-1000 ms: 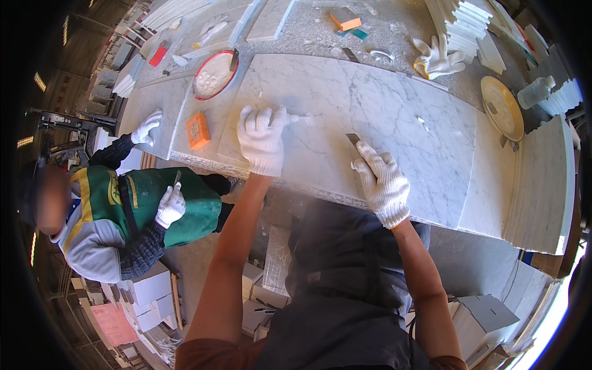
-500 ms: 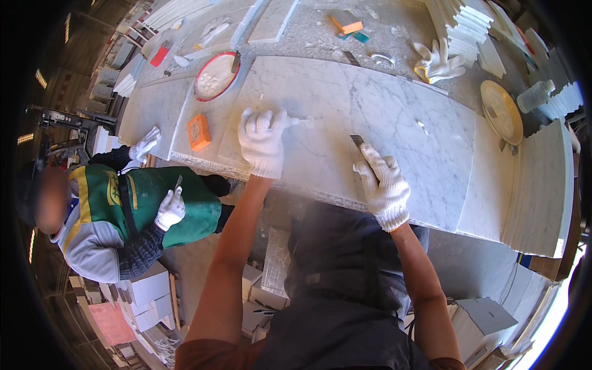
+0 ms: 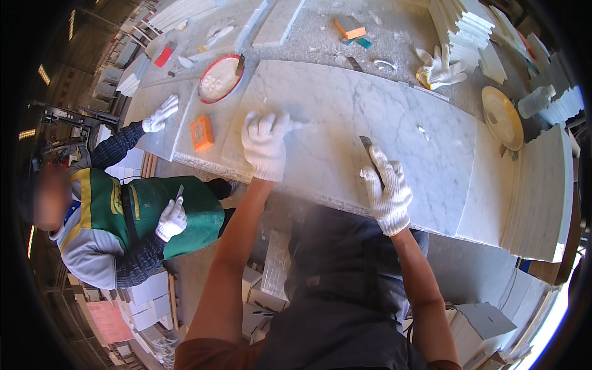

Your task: The person scrapes a large white stone slab with a metal scraper while wearing white gloves. The person repeatedly scrapes different areas of the slab's surface to remove residue.

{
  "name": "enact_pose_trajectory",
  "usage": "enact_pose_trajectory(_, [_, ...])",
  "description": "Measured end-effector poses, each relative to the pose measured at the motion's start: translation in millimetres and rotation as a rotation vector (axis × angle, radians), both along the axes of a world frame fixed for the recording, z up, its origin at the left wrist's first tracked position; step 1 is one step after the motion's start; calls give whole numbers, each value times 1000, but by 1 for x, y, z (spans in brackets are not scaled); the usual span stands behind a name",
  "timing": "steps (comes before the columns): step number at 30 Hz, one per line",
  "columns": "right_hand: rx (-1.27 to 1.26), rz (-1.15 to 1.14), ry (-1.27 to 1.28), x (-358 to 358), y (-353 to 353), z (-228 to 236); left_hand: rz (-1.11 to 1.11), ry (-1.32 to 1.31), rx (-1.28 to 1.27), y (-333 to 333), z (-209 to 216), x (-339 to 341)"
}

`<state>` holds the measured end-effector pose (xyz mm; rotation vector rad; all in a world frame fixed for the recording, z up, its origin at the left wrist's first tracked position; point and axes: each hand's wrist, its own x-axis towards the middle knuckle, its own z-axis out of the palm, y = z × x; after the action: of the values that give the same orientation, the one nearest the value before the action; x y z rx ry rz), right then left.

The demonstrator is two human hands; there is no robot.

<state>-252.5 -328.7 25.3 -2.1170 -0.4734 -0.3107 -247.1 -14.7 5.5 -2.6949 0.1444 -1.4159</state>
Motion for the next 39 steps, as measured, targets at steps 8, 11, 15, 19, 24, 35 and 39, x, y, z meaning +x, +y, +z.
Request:
enact_pose_trajectory(8, [58,-35,-108,7,1,-12,73,176,-579,4,-7,7])
enact_pose_trajectory(11, [-3,-74,-74,16,6,-18,25,230,-893,1,7,32])
enact_pose_trajectory(15, [-30,-108,62,35,13,-23,-180,330,-1363,-9,36,89])
enact_pose_trajectory(19, [-60,-19,-74,49,14,-26,-148,501,-1345,-16,51,143])
enact_pose_trajectory(24, [11,-71,31,49,16,-27,-140,577,-1316,-5,28,223])
enact_pose_trajectory(35, [10,-89,91,50,19,-13,202,748,-997,-1,8,254])
enact_pose_trajectory(39, [43,-72,16,51,20,-16,164,778,-1000,-3,23,241])
